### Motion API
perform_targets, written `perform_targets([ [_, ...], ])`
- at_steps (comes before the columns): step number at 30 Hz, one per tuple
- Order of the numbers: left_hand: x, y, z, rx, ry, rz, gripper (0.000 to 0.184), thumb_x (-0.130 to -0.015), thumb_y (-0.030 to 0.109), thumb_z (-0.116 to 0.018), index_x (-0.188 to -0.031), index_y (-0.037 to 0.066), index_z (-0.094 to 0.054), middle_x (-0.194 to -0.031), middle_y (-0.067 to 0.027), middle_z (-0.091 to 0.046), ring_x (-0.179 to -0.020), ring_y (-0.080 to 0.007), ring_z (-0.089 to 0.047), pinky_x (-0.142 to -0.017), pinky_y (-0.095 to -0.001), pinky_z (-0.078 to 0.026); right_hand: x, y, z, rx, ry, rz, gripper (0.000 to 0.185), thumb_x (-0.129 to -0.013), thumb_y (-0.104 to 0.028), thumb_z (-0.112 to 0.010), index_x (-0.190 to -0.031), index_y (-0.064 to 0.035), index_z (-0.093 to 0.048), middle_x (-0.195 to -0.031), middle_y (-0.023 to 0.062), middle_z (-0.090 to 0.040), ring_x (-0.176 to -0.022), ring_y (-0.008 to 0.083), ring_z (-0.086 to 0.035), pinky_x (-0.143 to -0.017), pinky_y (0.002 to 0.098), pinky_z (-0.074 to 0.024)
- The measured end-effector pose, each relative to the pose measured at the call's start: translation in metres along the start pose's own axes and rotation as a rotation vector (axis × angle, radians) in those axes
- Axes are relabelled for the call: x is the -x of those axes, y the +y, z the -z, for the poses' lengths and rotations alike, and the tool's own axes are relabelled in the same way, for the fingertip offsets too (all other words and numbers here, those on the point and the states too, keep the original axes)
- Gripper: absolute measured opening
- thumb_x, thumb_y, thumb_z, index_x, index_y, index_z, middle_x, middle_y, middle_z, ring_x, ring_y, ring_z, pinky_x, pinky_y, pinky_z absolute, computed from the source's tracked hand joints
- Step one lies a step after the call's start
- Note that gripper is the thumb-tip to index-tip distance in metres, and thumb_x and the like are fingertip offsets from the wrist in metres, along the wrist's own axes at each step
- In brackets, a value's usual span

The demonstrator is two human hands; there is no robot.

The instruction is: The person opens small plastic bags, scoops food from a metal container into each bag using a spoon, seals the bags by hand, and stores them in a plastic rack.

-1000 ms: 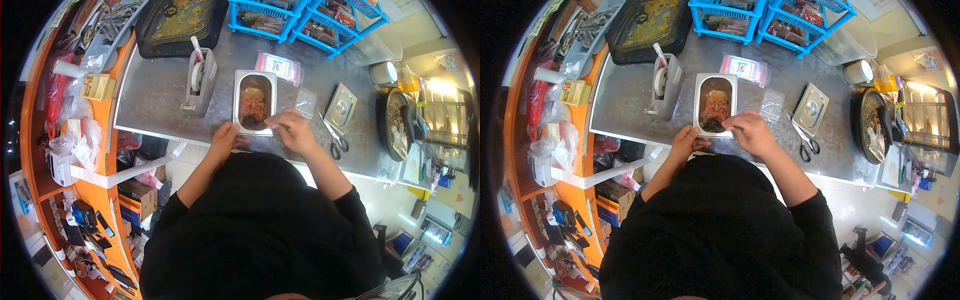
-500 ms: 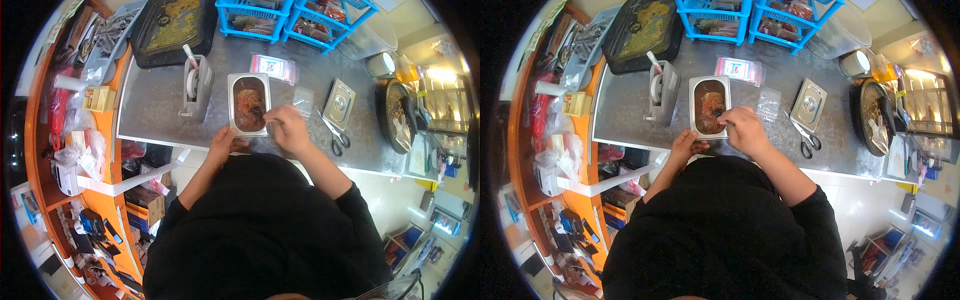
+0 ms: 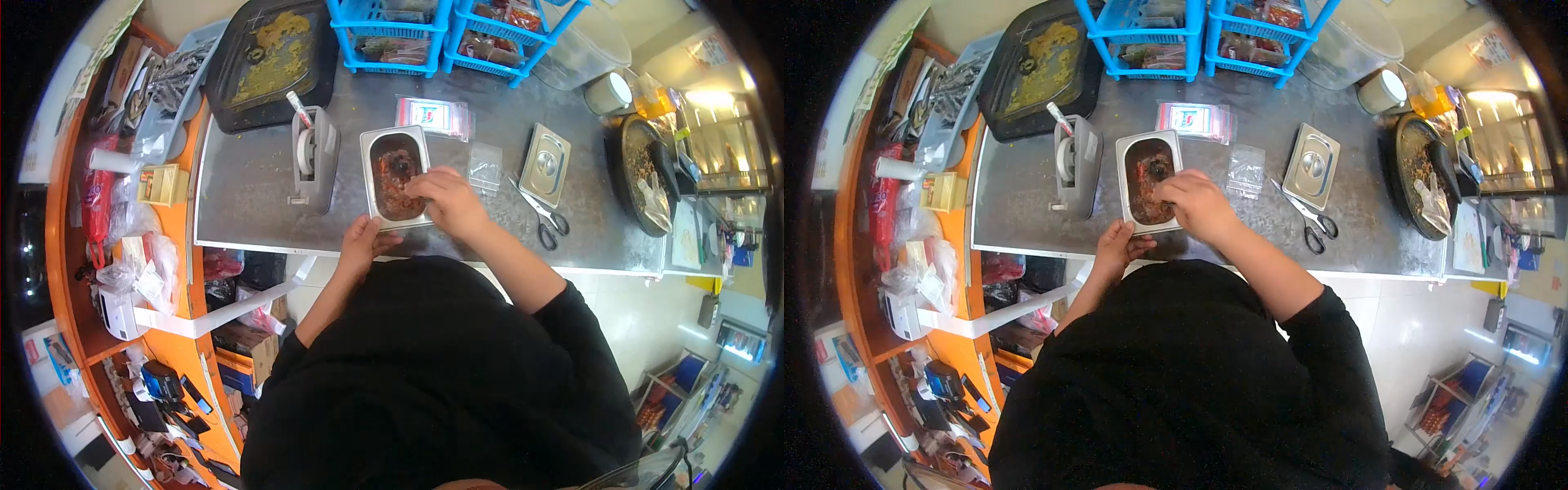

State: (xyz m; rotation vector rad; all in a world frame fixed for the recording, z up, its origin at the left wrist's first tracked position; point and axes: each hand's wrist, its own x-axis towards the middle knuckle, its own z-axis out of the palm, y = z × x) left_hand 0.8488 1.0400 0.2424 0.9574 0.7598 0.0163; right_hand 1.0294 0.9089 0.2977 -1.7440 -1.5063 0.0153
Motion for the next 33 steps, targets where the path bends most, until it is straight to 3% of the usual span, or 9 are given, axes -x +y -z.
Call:
perform_targets([
  [3, -0.003, -0.001, -0.002, -0.005, -0.006, -0.003, 0.023, -0.101, 0.029, -0.048, -0.106, 0.007, -0.052, -0.098, -0.0123, -0.066, -0.087, -0.0237, -0.069, -0.076, -0.0329, -0.055, 0.008, 0.001, 0.0, -0.038, -0.09, -0.004, 0.035, -0.07, 0.011, -0.056, -0.097, -0.007, -0.067, -0.101, 0.0095, -0.069, -0.096, 0.0304, -0.064, -0.087, 0.0384, -0.0497],
  [6, -0.009, -0.001, 0.002, -0.029, 0.01, -0.008, 0.026, -0.1, 0.03, -0.049, -0.108, 0.006, -0.052, -0.098, -0.012, -0.065, -0.083, -0.0217, -0.069, -0.074, -0.0315, -0.054, 0.015, 0.019, 0.015, 0.01, 0.178, -0.235, 0.033, -0.073, 0.007, -0.058, -0.1, -0.0084, -0.069, -0.104, 0.0111, -0.068, -0.094, 0.0305, -0.065, -0.086, 0.0401, -0.051],
  [9, -0.009, 0.01, 0.012, -0.245, 0.114, -0.057, 0.029, -0.099, 0.033, -0.052, -0.109, 0.006, -0.052, -0.094, -0.0093, -0.062, -0.074, -0.0172, -0.065, -0.069, -0.0294, -0.054, 0.034, 0.055, 0.029, 0.266, 0.174, -0.695, 0.017, -0.079, -0.007, -0.063, -0.094, -0.0102, -0.071, -0.093, 0.0121, -0.069, -0.089, 0.0318, -0.064, -0.08, 0.0426, -0.051],
  [12, -0.009, 0.021, 0.019, -0.442, 0.273, -0.343, 0.032, -0.097, 0.035, -0.056, -0.109, 0.006, -0.051, -0.09, -0.0044, -0.056, -0.067, -0.0105, -0.054, -0.061, -0.0247, -0.05, 0.082, 0.094, 0.021, 0.649, -0.031, -0.607, 0.013, -0.079, -0.014, -0.066, -0.09, -0.0121, -0.072, -0.085, 0.0102, -0.067, -0.088, 0.0307, -0.062, -0.079, 0.0405, -0.0499],
  [16, 0.012, 0.055, 0.0, -0.464, 0.351, -0.595, 0.028, -0.097, 0.031, -0.055, -0.105, 0.004, -0.054, -0.087, -0.0032, -0.057, -0.068, -0.0099, -0.053, -0.059, -0.0243, -0.046, 0.091, 0.09, 0.02, 0.511, 0.088, -0.602, 0.008, -0.077, -0.017, -0.07, -0.081, -0.0116, -0.074, -0.084, 0.0095, -0.067, -0.086, 0.0308, -0.061, -0.078, 0.0407, -0.0485],
  [19, 0.021, 0.072, -0.028, -0.577, 0.305, -0.696, 0.026, -0.096, 0.028, -0.056, -0.1, 0.003, -0.059, -0.081, -0.0056, -0.06, -0.067, -0.0124, -0.056, -0.061, -0.0272, -0.046, 0.066, 0.066, 0.028, 0.219, 0.359, -0.682, 0.009, -0.079, -0.016, -0.072, -0.084, -0.0099, -0.075, -0.084, 0.0084, -0.069, -0.08, 0.0243, -0.062, -0.074, 0.035, -0.0486],
  [21, 0.019, 0.076, -0.049, -0.712, 0.203, -0.79, 0.024, -0.094, 0.026, -0.058, -0.098, 0.002, -0.062, -0.077, -0.008, -0.062, -0.066, -0.0144, -0.057, -0.061, -0.0291, -0.046, 0.038, 0.028, 0.044, -0.131, 0.353, -0.802, 0.011, -0.08, -0.016, -0.073, -0.088, -0.0077, -0.075, -0.084, 0.0074, -0.069, -0.076, 0.0184, -0.061, -0.071, 0.0305, -0.0475],
  [25, 0.028, 0.088, -0.091, -0.717, -0.055, -0.62, 0.022, -0.092, 0.024, -0.06, -0.096, 0.002, -0.064, -0.075, -0.0097, -0.062, -0.065, -0.0155, -0.058, -0.062, -0.0301, -0.045, 0.008, -0.039, 0.064, -0.491, 0.28, -0.751, 0.013, -0.082, -0.014, -0.074, -0.091, -0.0036, -0.075, -0.082, 0.0051, -0.069, -0.072, 0.0097, -0.056, -0.068, 0.0249, -0.0454],
  [33, 0.026, 0.076, -0.088, -0.525, -0.152, -0.525, 0.019, -0.092, 0.02, -0.061, -0.087, 0.002, -0.065, -0.065, -0.0008, -0.057, -0.06, -0.0042, -0.05, -0.055, -0.0239, -0.042, 0.007, -0.056, 0.06, -0.369, 0.258, -0.58, 0.017, -0.082, -0.011, -0.074, -0.097, -0.0043, -0.071, -0.083, 0.0018, -0.068, -0.074, 0.0068, -0.055, -0.069, 0.0237, -0.0444],
])
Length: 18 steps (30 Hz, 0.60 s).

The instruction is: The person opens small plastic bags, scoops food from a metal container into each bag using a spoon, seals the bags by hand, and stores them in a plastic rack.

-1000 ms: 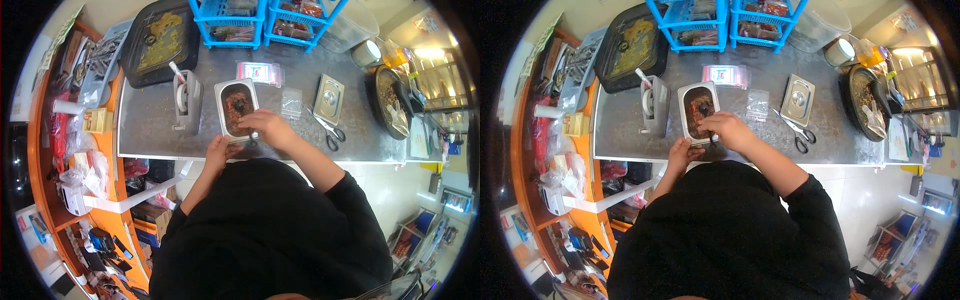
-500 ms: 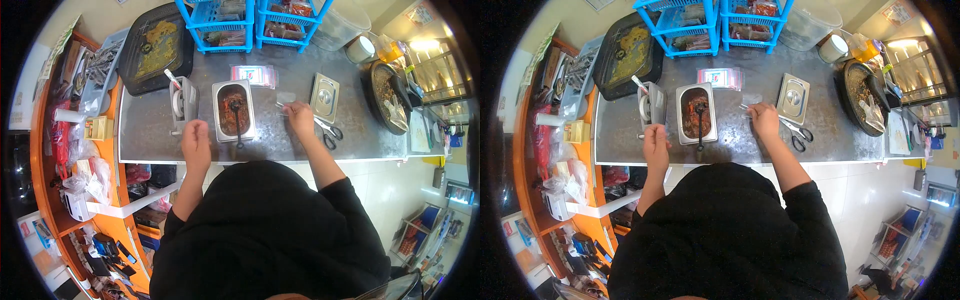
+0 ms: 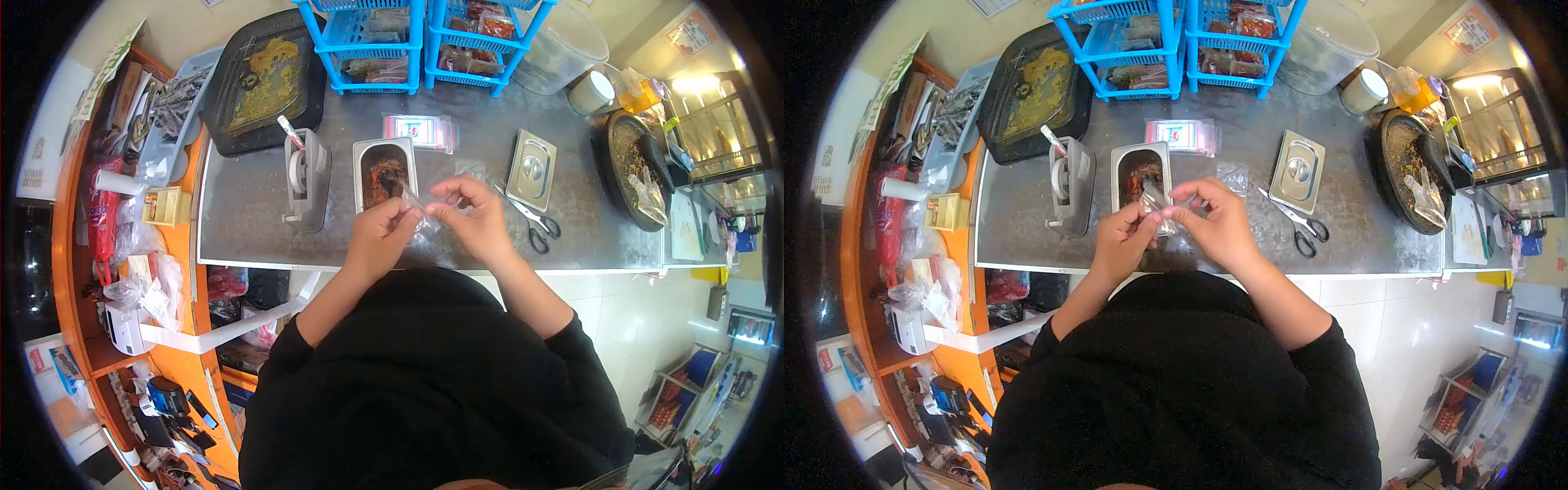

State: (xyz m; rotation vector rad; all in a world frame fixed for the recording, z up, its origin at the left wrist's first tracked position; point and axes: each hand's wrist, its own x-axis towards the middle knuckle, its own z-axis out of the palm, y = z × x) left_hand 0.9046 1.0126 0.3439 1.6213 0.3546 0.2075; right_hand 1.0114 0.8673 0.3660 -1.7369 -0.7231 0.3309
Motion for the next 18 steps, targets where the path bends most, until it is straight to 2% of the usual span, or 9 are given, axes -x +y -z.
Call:
perform_targets([
  [2, 0.0, -0.01, 0.001, 0.016, -0.025, -0.033, 0.018, -0.094, 0.017, -0.06, -0.085, 0.002, -0.063, -0.067, 0.0003, -0.057, -0.061, -0.0043, -0.052, -0.055, -0.0222, -0.043, 0.004, 0.001, 0.001, 0.047, -0.066, 0.052, 0.02, -0.081, -0.012, -0.075, -0.1, -0.0057, -0.07, -0.082, 0.005, -0.069, -0.073, 0.0089, -0.058, -0.068, 0.0265, -0.0473],
  [5, 0.003, -0.002, 0.004, -0.01, -0.067, -0.069, 0.017, -0.095, 0.015, -0.06, -0.085, 0.002, -0.062, -0.069, 0.0003, -0.058, -0.061, -0.0047, -0.054, -0.055, -0.0213, -0.044, 0.008, -0.005, 0.0, -0.203, -0.221, -0.181, 0.016, -0.081, -0.013, -0.075, -0.095, -0.0054, -0.07, -0.08, 0.0046, -0.07, -0.071, 0.0083, -0.061, -0.067, 0.0266, -0.049],
  [8, 0.004, 0.004, 0.006, -0.008, -0.087, -0.071, 0.016, -0.095, 0.015, -0.06, -0.085, 0.002, -0.062, -0.07, 0.0001, -0.058, -0.06, -0.0051, -0.054, -0.055, -0.0214, -0.043, 0.007, -0.008, 0.001, -0.021, -0.199, -0.168, 0.014, -0.081, -0.014, -0.074, -0.091, -0.0037, -0.069, -0.08, 0.0043, -0.071, -0.07, 0.0075, -0.063, -0.065, 0.0268, -0.0501],
  [11, 0.006, 0.0, 0.006, -0.084, -0.106, -0.109, 0.017, -0.094, 0.015, -0.059, -0.084, 0.002, -0.061, -0.068, 0.0008, -0.057, -0.059, -0.005, -0.053, -0.053, -0.022, -0.042, 0.01, -0.009, -0.002, 0.013, -0.169, -0.147, 0.014, -0.08, -0.014, -0.073, -0.087, -0.003, -0.069, -0.078, 0.0066, -0.07, -0.07, 0.0106, -0.065, -0.063, 0.0285, -0.051],
  [15, 0.004, 0.003, 0.002, -0.206, -0.032, -0.199, 0.019, -0.093, 0.014, -0.058, -0.079, 0.002, -0.061, -0.063, 0.0017, -0.054, -0.057, -0.0041, -0.052, -0.051, -0.0223, -0.04, 0.01, -0.011, -0.009, 0.213, -0.008, 0.06, 0.011, -0.077, -0.01, -0.072, -0.085, -0.0042, -0.066, -0.075, 0.0086, -0.066, -0.068, 0.0203, -0.066, -0.062, 0.0311, -0.0513],
  [17, 0.005, -0.001, 0.004, -0.183, -0.017, -0.141, 0.017, -0.091, 0.012, -0.059, -0.076, 0.002, -0.06, -0.06, 0.0007, -0.053, -0.056, -0.0053, -0.052, -0.05, -0.0237, -0.039, 0.01, -0.012, -0.012, 0.223, 0.038, 0.121, 0.01, -0.075, -0.009, -0.071, -0.082, -0.006, -0.064, -0.072, 0.0078, -0.062, -0.067, 0.0246, -0.064, -0.061, 0.0333, -0.0509],
  [18, 0.005, 0.001, 0.006, -0.172, -0.01, -0.112, 0.017, -0.09, 0.011, -0.059, -0.075, 0.002, -0.06, -0.059, 0.0002, -0.053, -0.055, -0.0058, -0.052, -0.049, -0.0243, -0.039, 0.009, -0.011, -0.01, 0.329, 0.022, 0.27, 0.01, -0.074, -0.009, -0.071, -0.081, -0.0071, -0.064, -0.072, 0.0068, -0.061, -0.067, 0.0247, -0.063, -0.061, 0.0342, -0.0504],
])
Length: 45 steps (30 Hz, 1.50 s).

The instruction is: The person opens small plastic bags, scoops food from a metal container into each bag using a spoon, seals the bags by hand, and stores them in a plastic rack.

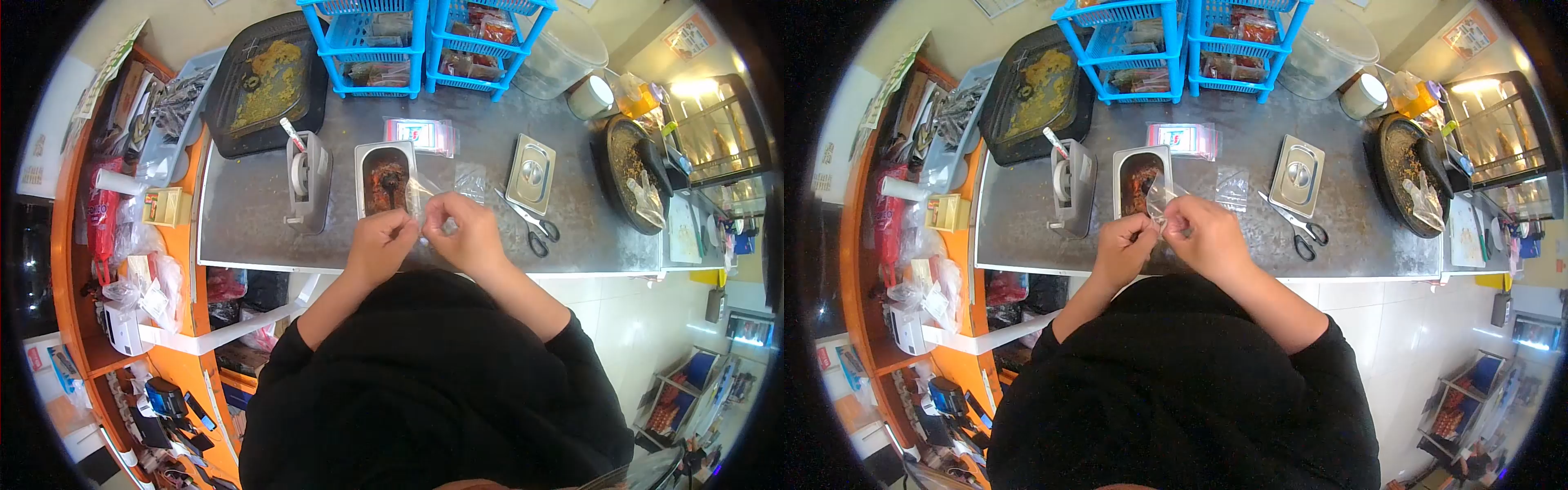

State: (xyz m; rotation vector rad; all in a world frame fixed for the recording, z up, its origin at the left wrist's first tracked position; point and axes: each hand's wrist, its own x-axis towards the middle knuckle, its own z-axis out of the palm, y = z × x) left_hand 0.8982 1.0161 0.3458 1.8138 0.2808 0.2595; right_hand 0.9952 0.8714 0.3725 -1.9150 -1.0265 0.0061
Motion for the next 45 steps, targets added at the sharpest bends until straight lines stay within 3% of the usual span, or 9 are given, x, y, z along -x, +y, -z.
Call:
perform_targets([
  [3, 0.0, 0.013, 0.014, -0.275, 0.056, -0.097, 0.016, -0.085, 0.01, -0.06, -0.073, 0.001, -0.058, -0.055, -0.001, -0.05, -0.053, -0.009, -0.052, -0.048, -0.0278, -0.038, -0.004, 0.0, 0.008, 0.227, -0.115, 0.326, 0.01, -0.073, -0.01, -0.07, -0.079, -0.0101, -0.062, -0.074, 0.0044, -0.055, -0.066, 0.0251, -0.059, -0.06, 0.0367, -0.0492],
  [6, -0.006, 0.018, 0.033, -0.462, 0.064, -0.015, 0.018, -0.079, 0.017, -0.062, -0.074, 0.0, -0.057, -0.063, -0.0134, -0.052, -0.057, -0.0294, -0.053, -0.054, -0.0375, -0.041, -0.01, -0.014, 0.016, 0.228, -0.334, 0.4, 0.01, -0.074, -0.013, -0.07, -0.08, -0.0124, -0.063, -0.078, 0.0032, -0.053, -0.066, 0.0253, -0.058, -0.06, 0.0376, -0.0489],
  [9, -0.003, 0.022, 0.052, -0.32, -0.129, 0.092, 0.022, -0.088, 0.022, -0.06, -0.097, 0.002, -0.06, -0.094, -0.0086, -0.062, -0.082, -0.0136, -0.057, -0.069, -0.0301, -0.044, -0.016, -0.021, 0.02, 0.092, -0.352, 0.453, 0.01, -0.077, -0.016, -0.069, -0.086, -0.0146, -0.066, -0.085, 0.0023, -0.058, -0.068, 0.0249, -0.062, -0.058, 0.0377, -0.05],
  [12, 0.008, 0.02, 0.056, 0.263, -0.397, -0.09, 0.048, -0.096, 0.027, -0.054, -0.134, 0.0, -0.044, -0.129, -0.0152, -0.05, -0.122, -0.0221, -0.047, -0.099, -0.0345, -0.037, -0.017, -0.021, 0.017, -0.072, -0.425, 0.394, 0.012, -0.08, -0.017, -0.068, -0.092, -0.0165, -0.068, -0.091, 0.0021, -0.06, -0.069, 0.0253, -0.064, -0.055, 0.0394, -0.0504],
  [16, 0.021, 0.02, 0.065, 0.536, -0.777, 0.042, 0.071, -0.101, 0.037, -0.044, -0.151, 0.0, -0.009, -0.156, -0.0138, -0.016, -0.143, -0.0197, -0.016, -0.115, -0.0351, -0.015, -0.025, -0.019, 0.011, -0.122, -0.603, 0.325, 0.022, -0.078, -0.01, -0.067, -0.1, -0.0133, -0.068, -0.1, 0.0058, -0.063, -0.074, 0.0279, -0.065, -0.06, 0.0363, -0.0517],
  [22, 0.032, -0.01, 0.089, 0.534, -0.255, -0.034, 0.077, -0.098, 0.042, -0.05, -0.15, 0.0, -0.011, -0.143, -0.0135, -0.035, -0.13, -0.0272, -0.035, -0.109, -0.0414, -0.025, -0.043, -0.005, -0.005, 0.064, -0.565, 0.232, 0.031, -0.077, -0.006, -0.066, -0.108, -0.0116, -0.064, -0.118, 0.011, -0.058, -0.107, 0.0331, -0.055, -0.087, 0.0426, -0.0452],
  [28, 0.03, -0.07, 0.077, -0.296, 0.436, -0.137, 0.083, -0.092, 0.038, -0.059, -0.146, -0.004, -0.012, -0.137, -0.0183, -0.039, -0.124, -0.0323, -0.039, -0.109, -0.0485, -0.021, -0.037, 0.034, -0.047, 0.31, -0.578, 0.312, 0.034, -0.077, -0.009, -0.068, -0.11, -0.0138, -0.06, -0.128, 0.0095, -0.052, -0.117, 0.0315, -0.049, -0.093, 0.0456, -0.0381],
  [32, 0.034, -0.099, 0.043, -0.664, 0.392, -0.141, 0.085, -0.078, 0.018, -0.072, -0.14, -0.004, -0.018, -0.137, -0.0212, -0.038, -0.126, -0.0401, -0.037, -0.11, -0.0595, -0.013, -0.059, 0.056, -0.059, 0.204, -0.544, 0.158, 0.034, -0.078, -0.015, -0.067, -0.111, -0.0121, -0.056, -0.126, 0.0083, -0.052, -0.117, 0.0294, -0.049, -0.09, 0.0444, -0.0383],
  [45, 0.031, -0.12, 0.027, -0.72, 0.337, -0.209, 0.082, -0.079, 0.012, -0.071, -0.139, 0.0, -0.016, -0.137, -0.0197, -0.039, -0.127, -0.0374, -0.038, -0.109, -0.0604, -0.014, -0.036, 0.036, -0.079, 0.256, -0.607, 0.431, 0.029, -0.075, -0.015, -0.068, -0.103, -0.0134, -0.06, -0.113, 0.005, -0.056, -0.106, 0.0258, -0.053, -0.086, 0.0393, -0.0399],
])
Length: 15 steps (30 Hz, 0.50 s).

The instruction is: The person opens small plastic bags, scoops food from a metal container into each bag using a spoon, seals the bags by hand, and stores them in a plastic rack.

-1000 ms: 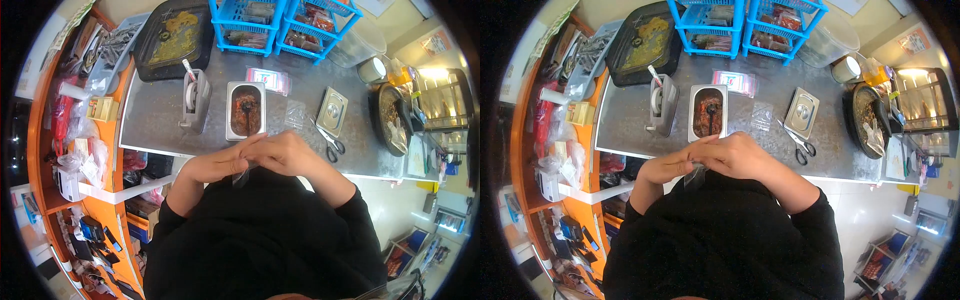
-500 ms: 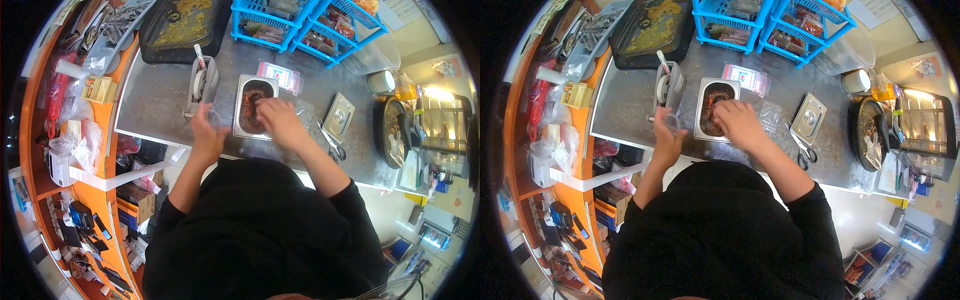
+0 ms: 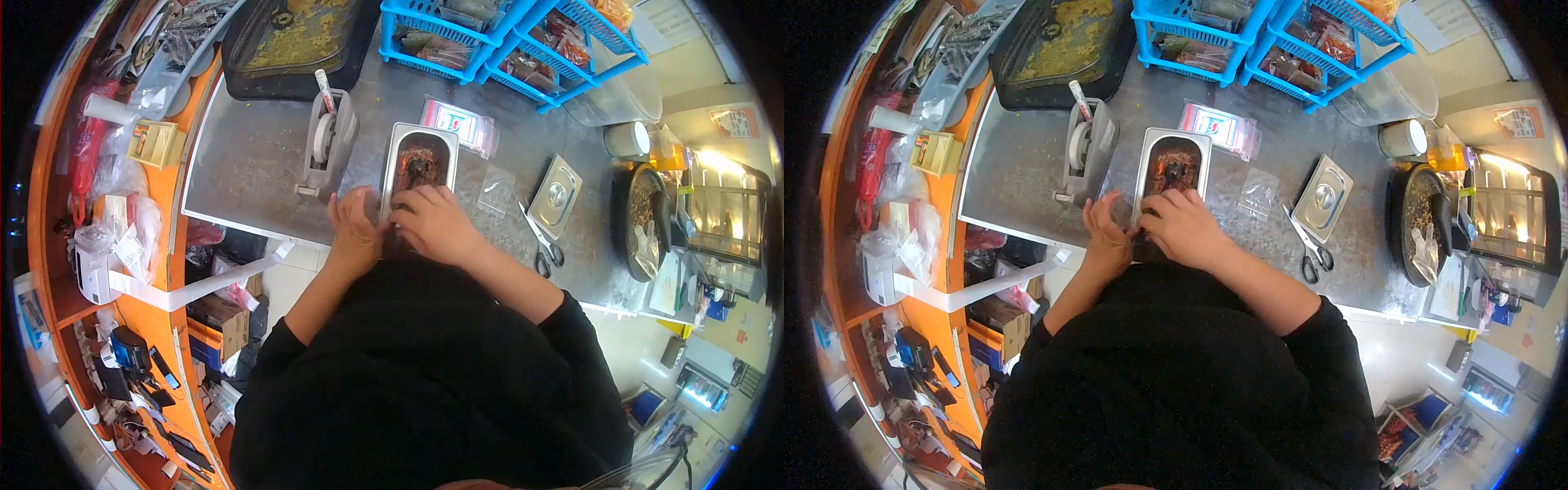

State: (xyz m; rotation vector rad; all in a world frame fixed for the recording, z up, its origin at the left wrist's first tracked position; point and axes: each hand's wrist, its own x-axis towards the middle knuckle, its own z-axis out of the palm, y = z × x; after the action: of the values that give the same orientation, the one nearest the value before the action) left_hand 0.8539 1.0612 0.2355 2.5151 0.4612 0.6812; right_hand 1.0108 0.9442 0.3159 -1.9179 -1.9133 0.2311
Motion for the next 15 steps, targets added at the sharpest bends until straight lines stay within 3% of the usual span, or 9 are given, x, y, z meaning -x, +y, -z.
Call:
perform_targets([
  [2, 0.001, 0.001, 0.005, 0.016, -0.093, 0.079, 0.084, -0.078, 0.011, -0.072, -0.139, -0.001, -0.016, -0.136, -0.0198, -0.039, -0.126, -0.0379, -0.038, -0.108, -0.0582, -0.016, 0.0, 0.009, 0.0, -0.005, 0.068, -0.048, 0.024, -0.077, -0.015, -0.067, -0.1, -0.0136, -0.061, -0.11, 0.0036, -0.057, -0.104, 0.0245, -0.054, -0.085, 0.0383, -0.041],
  [5, 0.002, 0.0, 0.003, 0.126, -0.054, 0.052, 0.086, -0.077, 0.011, -0.074, -0.14, -0.002, -0.016, -0.135, -0.0197, -0.04, -0.124, -0.0376, -0.04, -0.106, -0.0536, -0.021, -0.003, 0.016, 0.009, -0.025, 0.083, -0.069, 0.027, -0.074, -0.009, -0.068, -0.099, -0.0132, -0.06, -0.108, 0.004, -0.061, -0.103, 0.0259, -0.057, -0.087, 0.0388, -0.0419],
  [8, -0.006, 0.005, 0.007, 0.236, -0.071, 0.181, 0.091, -0.074, 0.009, -0.075, -0.142, -0.002, -0.015, -0.134, -0.0199, -0.04, -0.122, -0.0374, -0.041, -0.105, -0.0507, -0.023, -0.005, 0.024, 0.006, -0.099, 0.102, -0.182, 0.024, -0.075, -0.005, -0.066, -0.097, -0.0112, -0.06, -0.1, 0.0072, -0.063, -0.096, 0.0276, -0.061, -0.086, 0.0403, -0.0432],
  [11, -0.011, 0.002, 0.012, 0.29, -0.029, 0.164, 0.095, -0.073, 0.007, -0.075, -0.143, -0.002, -0.012, -0.133, -0.0204, -0.041, -0.122, -0.0371, -0.041, -0.105, -0.0515, -0.022, -0.01, 0.04, 0.008, -0.149, 0.25, -0.211, 0.022, -0.076, -0.001, -0.063, -0.096, -0.0098, -0.06, -0.092, 0.009, -0.064, -0.088, 0.0311, -0.063, -0.079, 0.0409, -0.0477],
  [14, -0.01, -0.001, 0.013, 0.227, 0.001, 0.082, 0.095, -0.071, 0.006, -0.076, -0.142, -0.002, -0.013, -0.13, -0.0203, -0.042, -0.121, -0.0372, -0.042, -0.105, -0.0526, -0.022, -0.015, 0.045, 0.012, -0.376, 0.424, -0.222, 0.023, -0.075, 0.004, -0.062, -0.095, -0.0071, -0.061, -0.095, 0.0109, -0.066, -0.089, 0.0328, -0.065, -0.08, 0.0394, -0.0497],
  [15, -0.009, -0.001, 0.011, 0.209, 0.001, 0.068, 0.094, -0.071, 0.006, -0.076, -0.142, -0.003, -0.014, -0.129, -0.0204, -0.043, -0.121, -0.0375, -0.042, -0.105, -0.0531, -0.023, -0.013, 0.045, 0.009, -0.391, 0.369, -0.238, 0.021, -0.077, 0.006, -0.061, -0.094, -0.0056, -0.062, -0.095, 0.0114, -0.066, -0.09, 0.0312, -0.065, -0.08, 0.0377, -0.0504],
])
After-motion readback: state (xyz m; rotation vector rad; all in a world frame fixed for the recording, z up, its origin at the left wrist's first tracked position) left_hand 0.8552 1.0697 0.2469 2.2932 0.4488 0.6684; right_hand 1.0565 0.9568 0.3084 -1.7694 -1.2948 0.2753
